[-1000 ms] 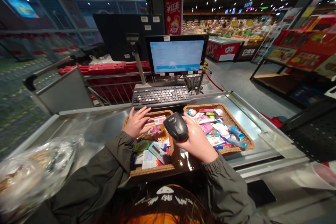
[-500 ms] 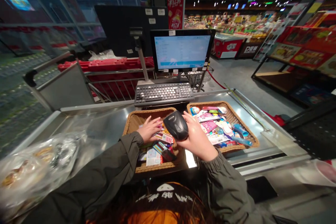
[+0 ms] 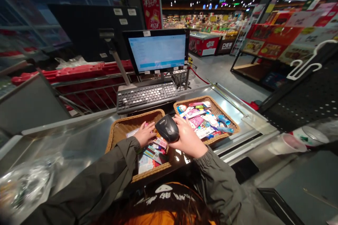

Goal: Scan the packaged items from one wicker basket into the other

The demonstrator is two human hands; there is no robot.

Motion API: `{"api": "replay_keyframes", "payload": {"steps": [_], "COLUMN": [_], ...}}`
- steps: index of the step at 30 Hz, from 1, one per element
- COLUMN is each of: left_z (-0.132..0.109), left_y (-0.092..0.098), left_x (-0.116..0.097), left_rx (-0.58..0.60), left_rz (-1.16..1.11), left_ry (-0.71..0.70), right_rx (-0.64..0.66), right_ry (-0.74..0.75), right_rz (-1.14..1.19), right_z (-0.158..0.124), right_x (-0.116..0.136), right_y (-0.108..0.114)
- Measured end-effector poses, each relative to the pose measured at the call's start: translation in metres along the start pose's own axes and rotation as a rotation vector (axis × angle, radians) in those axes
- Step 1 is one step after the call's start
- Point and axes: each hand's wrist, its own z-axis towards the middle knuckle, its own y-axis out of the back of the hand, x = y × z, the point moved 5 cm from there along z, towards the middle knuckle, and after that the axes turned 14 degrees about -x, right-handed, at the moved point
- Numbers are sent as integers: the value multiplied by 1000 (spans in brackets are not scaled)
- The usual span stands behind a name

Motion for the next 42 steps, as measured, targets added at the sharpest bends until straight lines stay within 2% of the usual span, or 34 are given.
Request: {"api": "replay_keyframes", "payload": {"steps": [5,10,13,16,20,27,33,39,42], "left_z": [21,64,95,127,170,228,242,240,241], "left_y": [27,61,65,54,28,-18,-33,-38,-34], "left_x": [-15,-44,-61,-73,-80,-88,-89,-87,-82], "left_rx": [-87,-244,-280,-282,-259,-169,-148,-146,-172], "left_rz": [-52,-108,-101,-74,-15,38,51,-5,-49], "left_ry": [-51,-93,-62,1,68,49,90,99,129], "right_rx": [-19,-155,-244,-298,-362,-351,-321,-328,-335], "right_ry": [-20,-76,-122,-169,-234,-230,-223,-215,-229], "right_rz": [-7,-77,-117,-142,-138,-112,-91,-77,-70], "right_z": [-3,-11,-19,-26,-31,-25,-18,-12,-12], "right_x": [-12,-34,-54,-74,-94,-118,-141,-147,-148], "right_y": [10,44,66,85,107,129,132,133,134]}}
